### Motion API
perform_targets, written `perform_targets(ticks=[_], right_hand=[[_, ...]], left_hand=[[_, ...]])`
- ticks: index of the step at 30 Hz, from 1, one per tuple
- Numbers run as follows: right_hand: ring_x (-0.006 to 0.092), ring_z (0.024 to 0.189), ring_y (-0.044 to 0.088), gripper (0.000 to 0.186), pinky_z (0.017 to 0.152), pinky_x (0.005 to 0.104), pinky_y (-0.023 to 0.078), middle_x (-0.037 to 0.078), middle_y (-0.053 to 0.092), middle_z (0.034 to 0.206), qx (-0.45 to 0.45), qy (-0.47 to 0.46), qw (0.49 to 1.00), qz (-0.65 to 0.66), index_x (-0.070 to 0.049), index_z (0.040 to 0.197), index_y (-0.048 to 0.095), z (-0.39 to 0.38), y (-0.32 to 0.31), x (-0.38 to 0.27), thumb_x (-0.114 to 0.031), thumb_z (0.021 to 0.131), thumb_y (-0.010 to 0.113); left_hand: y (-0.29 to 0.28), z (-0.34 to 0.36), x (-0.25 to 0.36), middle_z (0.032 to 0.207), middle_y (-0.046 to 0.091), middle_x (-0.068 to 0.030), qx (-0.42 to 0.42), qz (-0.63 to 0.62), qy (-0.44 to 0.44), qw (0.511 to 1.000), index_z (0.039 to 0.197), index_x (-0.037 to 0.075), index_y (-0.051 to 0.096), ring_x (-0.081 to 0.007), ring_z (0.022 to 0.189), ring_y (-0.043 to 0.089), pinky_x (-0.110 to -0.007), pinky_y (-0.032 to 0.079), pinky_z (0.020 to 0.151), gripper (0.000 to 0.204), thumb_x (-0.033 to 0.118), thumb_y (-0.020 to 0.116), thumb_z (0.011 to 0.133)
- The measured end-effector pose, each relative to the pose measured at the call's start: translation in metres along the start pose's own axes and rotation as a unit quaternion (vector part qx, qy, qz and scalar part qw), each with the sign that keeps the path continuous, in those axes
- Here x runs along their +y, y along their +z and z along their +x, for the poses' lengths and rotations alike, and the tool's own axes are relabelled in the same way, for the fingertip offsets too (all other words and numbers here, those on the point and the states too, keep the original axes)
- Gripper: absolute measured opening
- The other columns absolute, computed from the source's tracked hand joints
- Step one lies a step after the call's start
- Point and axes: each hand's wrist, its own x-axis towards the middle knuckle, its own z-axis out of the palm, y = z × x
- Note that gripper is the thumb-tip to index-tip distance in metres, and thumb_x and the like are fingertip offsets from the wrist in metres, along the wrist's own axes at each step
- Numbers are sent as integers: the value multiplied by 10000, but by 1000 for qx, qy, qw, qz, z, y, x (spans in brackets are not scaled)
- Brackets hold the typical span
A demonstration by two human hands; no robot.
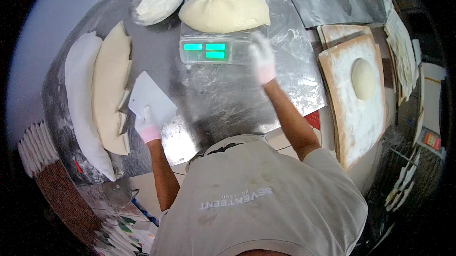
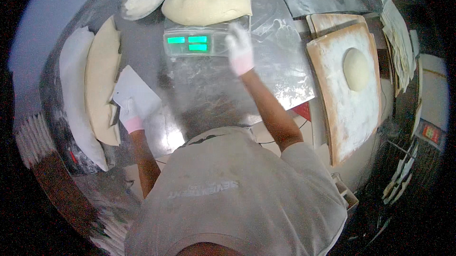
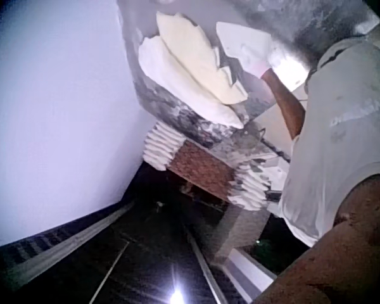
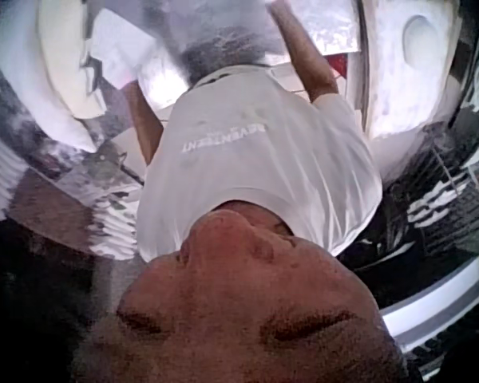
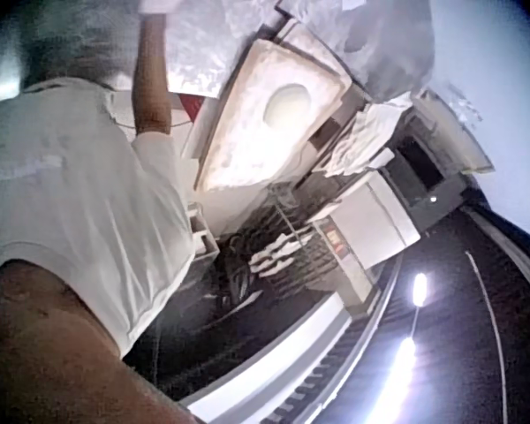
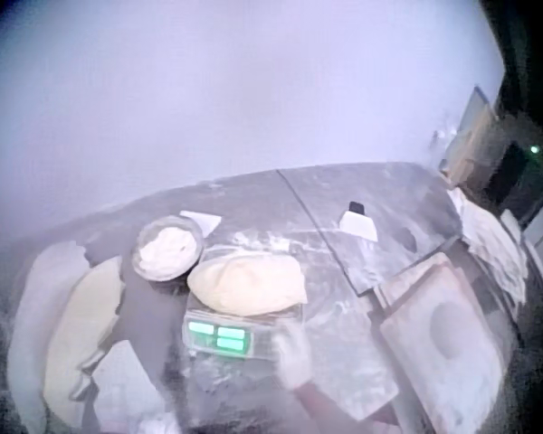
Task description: The person cuts sections of dough using a bench scraper, weighs them on a digital scale, rolls the dough into spheres on a metal table, and places the shaped pieces onto a floured wooden board.
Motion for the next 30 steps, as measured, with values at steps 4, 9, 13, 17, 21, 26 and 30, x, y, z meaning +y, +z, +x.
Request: perform_targets(ticks=[4, 9, 13, 17, 21, 26, 30], right_hand=[[359, 1281, 412, 469, 1078, 395, 308, 265, 449, 1343, 135, 5, 991, 11, 47, 1314, 444, 87, -39, 50, -246, 950, 485], [329, 1326, 370, 543, 1101, 377, 274, 240, 423, 1391, 28, 62, 998, 16, 62, 1328, 427, 109, -20, 46, -340, 964, 461], [226, 1187, 493, 473, 1019, 328, 373, 170, 519, 1274, 9, 109, 984, 138, 57, 1308, 457, 78, -24, 33, -275, 973, 476], [245, 1145, 543, 434, 967, 315, 419, 183, 566, 1243, 66, 255, 913, 313, 55, 1261, 510, 71, -45, 63, -212, 918, 523], [227, 1069, 579, 361, 919, 313, 445, 156, 633, 1117, 56, 248, 946, 199, 39, 1178, 583, 69, -44, 82, -178, 895, 525], [299, 965, 606, 327, 867, 352, 455, 198, 639, 1009, 57, 174, 972, 145, 13, 1096, 623, 69, -45, 88, -187, 848, 551], [311, 913, 607, 333, 828, 371, 460, 195, 636, 917, 26, 108, 993, 42, 20, 1068, 619, 70, -42, 81, -179, 806, 575]], left_hand=[[45, -13, 39, 1009, 663, -135, -87, 7, -54, 995, 1084, -90, 608, -184, 913, 610, -317, 482, 803, 338, 201, 563, 917], [105, -6, 70, 979, 664, -192, -231, 43, 156, 959, 1108, -19, 615, -277, 882, 644, -357, 485, 781, 304, 203, 549, 911], [152, 4, 134, 939, 649, -205, -265, 211, 249, 907, 1052, 32, 597, -385, 863, 618, -445, 479, 747, 289, 264, 492, 914], [211, 7, 192, 909, 640, -227, -296, 329, 353, 824, 993, 54, 606, -394, 865, 626, -512, 473, 729, 287, 297, 472, 915], [265, 14, 220, 929, 655, -209, -324, 382, 374, 780, 1032, 69, 611, -373, 879, 645, -503, 498, 751, 263, 256, 490, 894], [304, 19, 234, 1049, 669, -169, -370, 465, 294, 749, 1094, 81, 642, -329, 994, 641, -429, 506, 825, 303, 248, 481, 899], [309, 44, 197, 1023, 669, -184, -385, 430, 284, 766, 1027, 68, 663, -347, 981, 637, -431, 503, 813, 291, 258, 487, 893]])
